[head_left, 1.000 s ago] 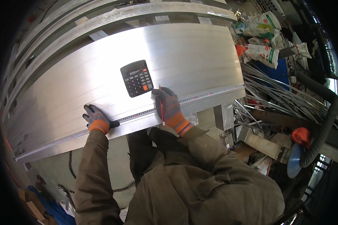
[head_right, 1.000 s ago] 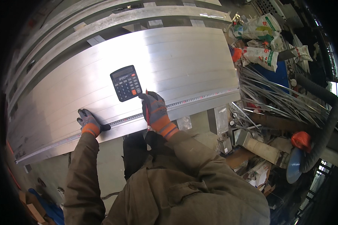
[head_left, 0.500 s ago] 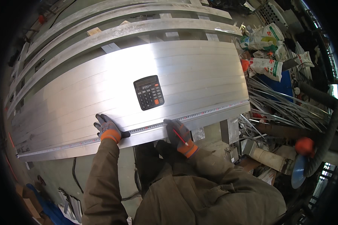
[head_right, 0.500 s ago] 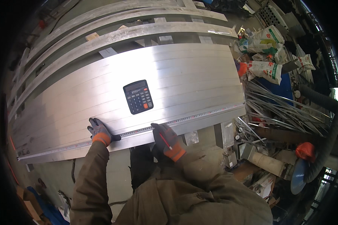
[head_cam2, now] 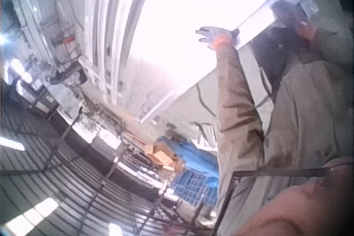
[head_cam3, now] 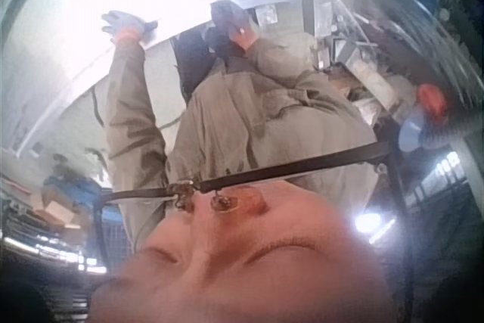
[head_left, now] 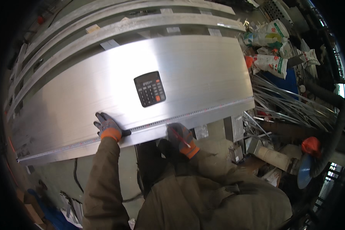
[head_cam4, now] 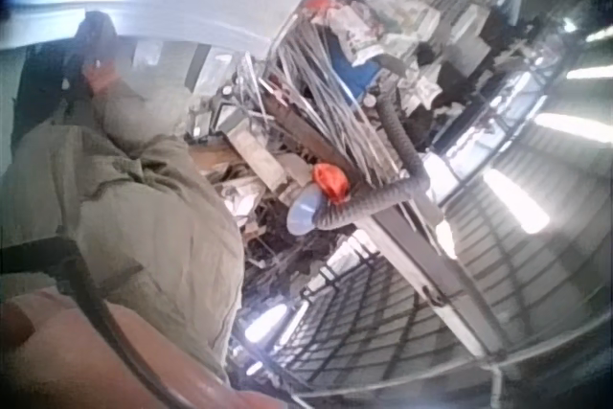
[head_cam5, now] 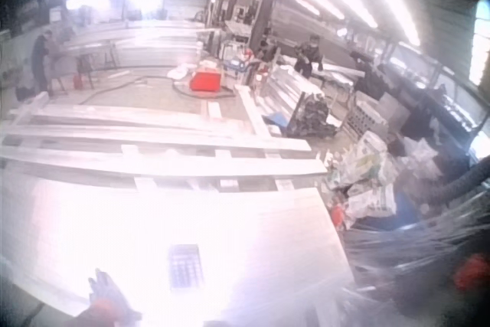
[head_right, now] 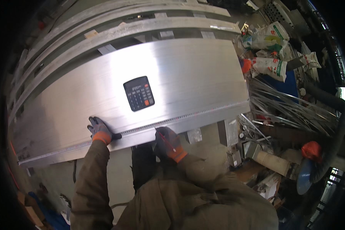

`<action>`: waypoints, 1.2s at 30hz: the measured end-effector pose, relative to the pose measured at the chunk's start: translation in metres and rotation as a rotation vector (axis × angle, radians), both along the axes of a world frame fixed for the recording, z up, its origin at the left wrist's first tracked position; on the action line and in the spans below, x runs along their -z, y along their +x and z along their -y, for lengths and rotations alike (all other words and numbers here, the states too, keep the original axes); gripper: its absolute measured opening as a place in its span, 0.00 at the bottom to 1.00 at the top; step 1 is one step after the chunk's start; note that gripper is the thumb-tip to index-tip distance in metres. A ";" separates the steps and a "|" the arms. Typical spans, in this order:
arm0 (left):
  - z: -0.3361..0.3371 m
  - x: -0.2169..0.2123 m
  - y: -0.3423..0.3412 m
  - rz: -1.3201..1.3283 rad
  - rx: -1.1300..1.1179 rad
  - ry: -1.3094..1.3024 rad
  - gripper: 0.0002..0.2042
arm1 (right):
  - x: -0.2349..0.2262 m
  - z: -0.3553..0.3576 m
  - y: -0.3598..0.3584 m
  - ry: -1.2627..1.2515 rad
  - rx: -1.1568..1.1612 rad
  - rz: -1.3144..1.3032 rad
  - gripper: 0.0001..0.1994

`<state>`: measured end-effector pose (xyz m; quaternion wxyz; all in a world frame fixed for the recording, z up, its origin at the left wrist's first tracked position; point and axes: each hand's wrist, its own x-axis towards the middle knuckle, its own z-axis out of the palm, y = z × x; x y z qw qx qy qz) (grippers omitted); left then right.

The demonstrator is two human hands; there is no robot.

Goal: The person measures a large metal sheet with a ruler and calculator, then marks multiple points along its edge with a red pencil. The person uses both hands to hold the ruler steady while marking.

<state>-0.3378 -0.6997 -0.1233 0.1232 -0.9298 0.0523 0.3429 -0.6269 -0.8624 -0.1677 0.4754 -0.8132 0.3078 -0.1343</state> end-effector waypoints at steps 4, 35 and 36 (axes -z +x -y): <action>-0.001 0.006 0.001 0.003 -0.001 0.004 0.86 | 0.002 0.007 -0.001 0.068 -0.010 0.018 0.10; 0.000 0.013 0.003 -0.012 0.021 0.055 0.85 | 0.005 0.007 0.016 -0.158 -0.018 0.031 0.05; 0.000 0.013 0.003 -0.006 0.022 0.058 0.85 | 0.004 0.007 0.016 -0.126 -0.015 0.018 0.06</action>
